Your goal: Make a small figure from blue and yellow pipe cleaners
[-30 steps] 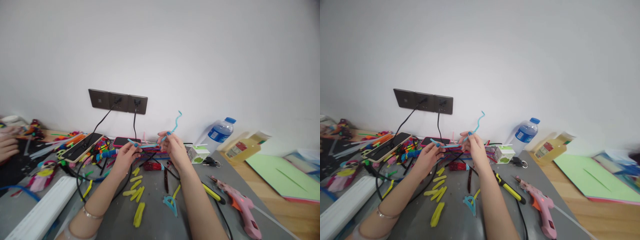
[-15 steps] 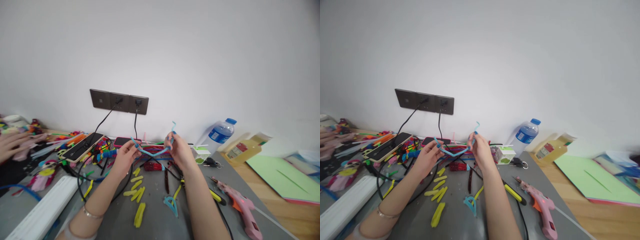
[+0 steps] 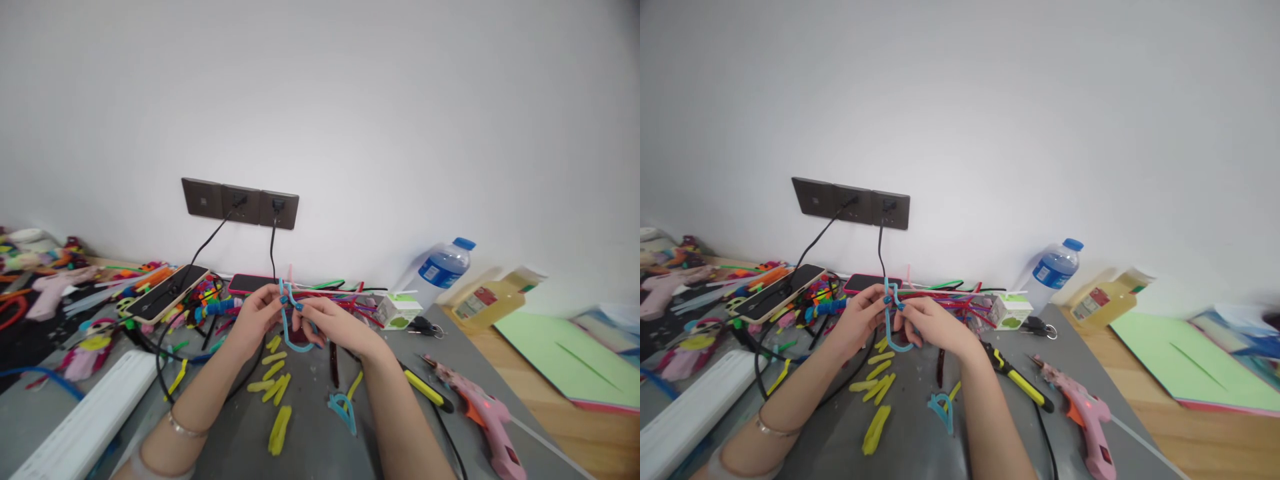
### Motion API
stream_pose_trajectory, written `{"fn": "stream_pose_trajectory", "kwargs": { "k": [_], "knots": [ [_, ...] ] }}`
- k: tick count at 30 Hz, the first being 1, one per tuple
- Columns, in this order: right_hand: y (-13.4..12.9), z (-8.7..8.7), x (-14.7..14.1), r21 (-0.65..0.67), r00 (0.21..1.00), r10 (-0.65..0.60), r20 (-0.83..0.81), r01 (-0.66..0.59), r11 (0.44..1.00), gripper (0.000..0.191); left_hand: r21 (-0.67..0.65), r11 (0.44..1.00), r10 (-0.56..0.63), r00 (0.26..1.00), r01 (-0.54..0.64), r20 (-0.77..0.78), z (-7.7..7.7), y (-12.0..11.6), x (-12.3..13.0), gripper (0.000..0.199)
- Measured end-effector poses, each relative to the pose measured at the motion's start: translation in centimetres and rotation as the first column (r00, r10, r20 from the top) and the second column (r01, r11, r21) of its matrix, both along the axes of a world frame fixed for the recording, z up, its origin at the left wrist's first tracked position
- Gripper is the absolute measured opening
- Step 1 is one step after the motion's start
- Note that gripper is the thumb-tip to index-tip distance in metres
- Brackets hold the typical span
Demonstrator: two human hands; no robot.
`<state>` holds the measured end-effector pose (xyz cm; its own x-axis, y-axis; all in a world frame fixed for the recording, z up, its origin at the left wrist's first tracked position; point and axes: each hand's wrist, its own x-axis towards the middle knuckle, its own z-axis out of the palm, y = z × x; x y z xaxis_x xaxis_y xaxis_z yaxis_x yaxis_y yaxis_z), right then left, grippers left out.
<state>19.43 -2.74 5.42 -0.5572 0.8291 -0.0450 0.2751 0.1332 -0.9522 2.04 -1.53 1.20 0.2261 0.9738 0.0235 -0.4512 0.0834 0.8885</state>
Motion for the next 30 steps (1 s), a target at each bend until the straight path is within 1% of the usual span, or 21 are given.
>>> {"fn": "stream_pose_trajectory", "kwargs": {
  "k": [3, 5, 7, 9, 12, 16, 20, 22, 25, 28, 30],
  "knots": [
    [-0.1, 0.0, -0.2, -0.001, 1.000, 0.017, 0.013, -0.017, 1.000, 0.034, -0.028, 0.999, 0.031, 0.999, -0.031, 0.012, -0.2, 0.1, 0.0, 0.037],
    [-0.3, 0.2, -0.3, -0.029, 0.998, 0.053, 0.041, -0.051, 0.998, 0.034, -0.039, 0.999, 0.037, 0.999, -0.036, 0.015, -0.3, 0.1, -0.1, 0.040],
    [-0.4, 0.4, -0.2, -0.056, 0.995, 0.081, 0.066, -0.077, 0.995, 0.035, -0.035, 0.999, 0.039, 0.999, -0.039, -0.006, -0.3, 0.1, -0.1, 0.042],
    [-0.5, 0.6, 0.0, -0.051, 0.994, 0.078, 0.074, -0.074, 0.996, 0.037, -0.019, 0.999, 0.050, 0.998, -0.050, -0.039, -0.2, 0.2, -0.1, 0.040],
    [-0.4, 0.7, 0.6, -0.011, 0.997, 0.016, 0.071, -0.016, 1.000, 0.039, 0.007, 0.998, 0.069, 0.995, -0.069, -0.075, -0.1, 0.3, -0.1, 0.034],
    [-0.1, 0.8, 1.4, 0.041, 0.996, -0.089, 0.027, 0.088, 0.995, 0.038, 0.030, 0.998, 0.059, 0.987, -0.056, -0.149, -0.4, 0.4, -0.2, 0.033],
    [0.4, 0.6, 1.8, 0.123, 0.966, -0.235, -0.108, 0.247, 0.961, 0.032, 0.059, 0.994, 0.105, 0.964, -0.094, -0.245, -0.6, 0.6, -0.4, 0.032],
    [0.7, 0.4, 2.0, 0.137, 0.945, -0.281, -0.167, 0.305, 0.943, 0.032, 0.079, 0.992, 0.119, 0.957, -0.101, -0.264, -0.6, 0.6, -0.4, 0.032],
    [0.9, 0.3, 2.5, 0.119, 0.933, -0.304, -0.195, 0.330, 0.937, 0.033, 0.107, 0.992, 0.092, 0.959, -0.065, -0.269, -0.7, 0.5, -0.3, 0.029],
    [0.9, 0.3, 2.7, 0.089, 0.931, -0.307, -0.195, 0.329, 0.940, 0.033, 0.119, 0.993, 0.023, 0.967, 0.008, -0.254, -0.8, 0.4, -0.2, 0.027],
    [0.9, 0.4, 2.7, 0.084, 0.931, -0.304, -0.201, 0.325, 0.942, 0.034, 0.106, 0.994, -0.008, 0.973, 0.033, -0.229, -0.9, 0.3, -0.2, 0.027]
  ]
}}
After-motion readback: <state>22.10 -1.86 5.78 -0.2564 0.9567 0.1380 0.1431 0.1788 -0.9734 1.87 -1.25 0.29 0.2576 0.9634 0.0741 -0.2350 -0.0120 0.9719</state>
